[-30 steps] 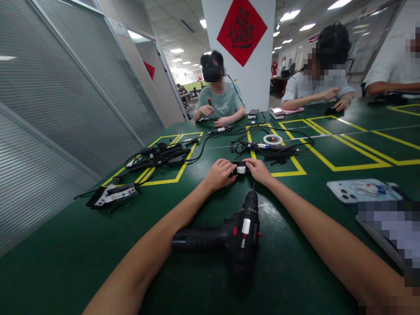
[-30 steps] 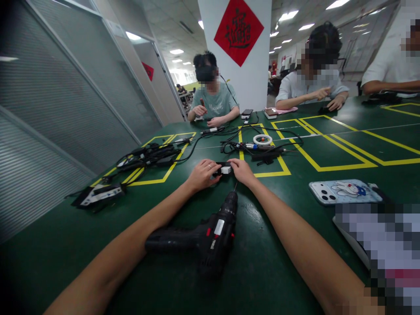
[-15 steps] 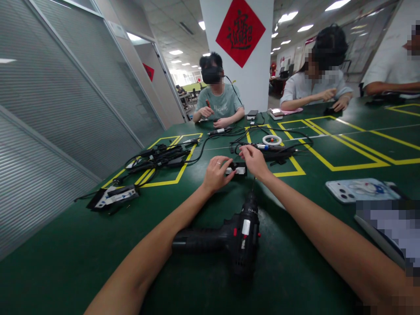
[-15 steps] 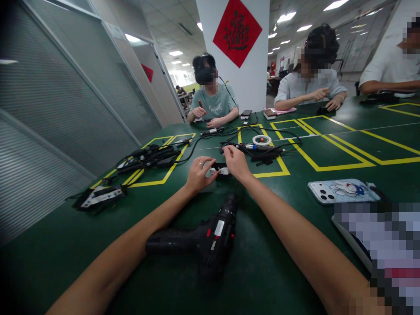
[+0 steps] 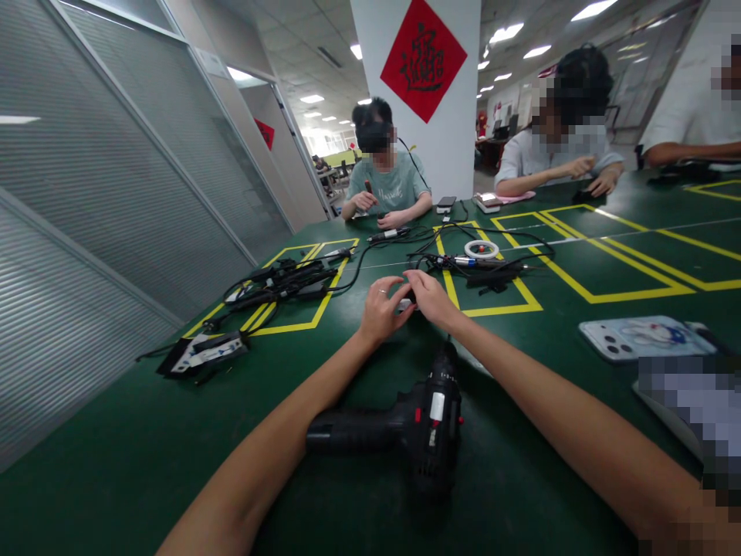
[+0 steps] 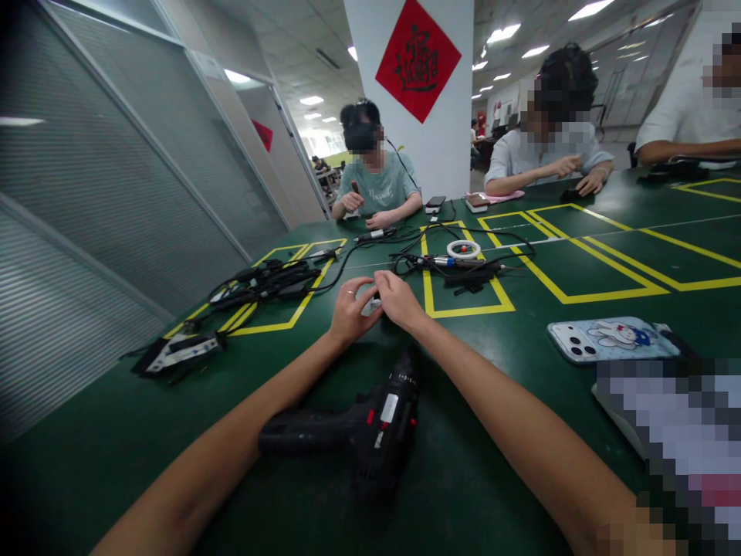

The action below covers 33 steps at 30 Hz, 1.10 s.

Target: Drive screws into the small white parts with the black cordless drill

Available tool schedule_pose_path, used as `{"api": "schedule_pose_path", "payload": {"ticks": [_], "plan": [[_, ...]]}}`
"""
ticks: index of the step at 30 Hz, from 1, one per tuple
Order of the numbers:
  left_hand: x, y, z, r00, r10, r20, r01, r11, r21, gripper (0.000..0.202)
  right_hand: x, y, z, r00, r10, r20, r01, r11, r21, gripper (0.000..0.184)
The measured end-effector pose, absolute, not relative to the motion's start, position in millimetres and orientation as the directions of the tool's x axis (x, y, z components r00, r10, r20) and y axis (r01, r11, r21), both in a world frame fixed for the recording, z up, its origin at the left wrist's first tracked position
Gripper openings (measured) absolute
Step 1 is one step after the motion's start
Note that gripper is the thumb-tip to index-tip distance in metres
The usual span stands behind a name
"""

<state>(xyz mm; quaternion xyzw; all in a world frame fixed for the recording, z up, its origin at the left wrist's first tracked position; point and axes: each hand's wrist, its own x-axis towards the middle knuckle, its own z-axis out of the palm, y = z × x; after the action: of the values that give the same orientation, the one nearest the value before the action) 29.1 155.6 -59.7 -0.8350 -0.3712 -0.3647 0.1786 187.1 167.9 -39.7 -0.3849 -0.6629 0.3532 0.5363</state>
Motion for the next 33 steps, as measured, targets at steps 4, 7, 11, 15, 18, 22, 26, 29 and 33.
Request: {"api": "schedule_pose_path", "payload": {"ticks": [4, 7, 11, 15, 18, 22, 26, 29, 33], "plan": [[27.6, 155.3, -59.7, 0.437, 0.488, 0.755, 0.759, -0.651, -0.018, 0.039, 176.6, 161.5, -33.4, -0.151, 0.944, 0.294, -0.077, 0.285, -0.955, 0.042], [29.2, 154.8, -60.5, 0.469, 0.498, 0.729, 0.738, -0.675, -0.013, 0.042, 172.2, 160.1, -32.6, -0.238, 0.955, 0.176, -0.234, 0.120, -0.965, 0.043], [31.4, 154.8, -62.3, 0.499, 0.502, 0.707, 0.669, -0.741, 0.053, 0.069, 176.2, 165.2, -35.8, -0.249, 0.958, 0.139, -0.264, 0.071, -0.962, 0.040], [30.7, 158.0, -65.0, 0.517, 0.587, 0.622, 0.646, -0.745, 0.166, 0.059, 194.2, 175.3, -41.8, -0.129, 0.958, 0.257, -0.098, 0.246, -0.964, 0.043], [30.2, 162.5, -68.1, 0.526, 0.644, 0.555, 0.632, -0.733, 0.251, 0.030, 214.6, 180.4, -50.7, -0.083, 0.908, 0.411, 0.199, 0.419, -0.886, 0.040], [30.2, 168.3, -71.9, 0.430, 0.701, 0.568, 0.652, -0.677, 0.341, 0.023, 234.2, 183.3, -64.3, -0.186, 0.915, 0.358, 0.363, 0.403, -0.840, 0.039], [29.5, 170.5, -74.3, 0.324, 0.773, 0.545, 0.669, -0.595, 0.445, 0.026, 235.4, 185.5, -72.4, -0.302, 0.916, 0.264, 0.307, 0.356, -0.883, 0.040], [29.1, 169.9, -74.4, 0.292, 0.808, 0.512, 0.664, -0.556, 0.500, 0.035, 231.6, 186.6, -74.1, -0.322, 0.901, 0.290, 0.291, 0.385, -0.876, 0.037], [31.0, 169.8, -74.4, 0.277, 0.835, 0.476, 0.648, -0.528, 0.549, 0.055, 229.1, 189.4, -65.9, -0.326, 0.901, 0.287, 0.240, 0.373, -0.896, 0.037]]}}
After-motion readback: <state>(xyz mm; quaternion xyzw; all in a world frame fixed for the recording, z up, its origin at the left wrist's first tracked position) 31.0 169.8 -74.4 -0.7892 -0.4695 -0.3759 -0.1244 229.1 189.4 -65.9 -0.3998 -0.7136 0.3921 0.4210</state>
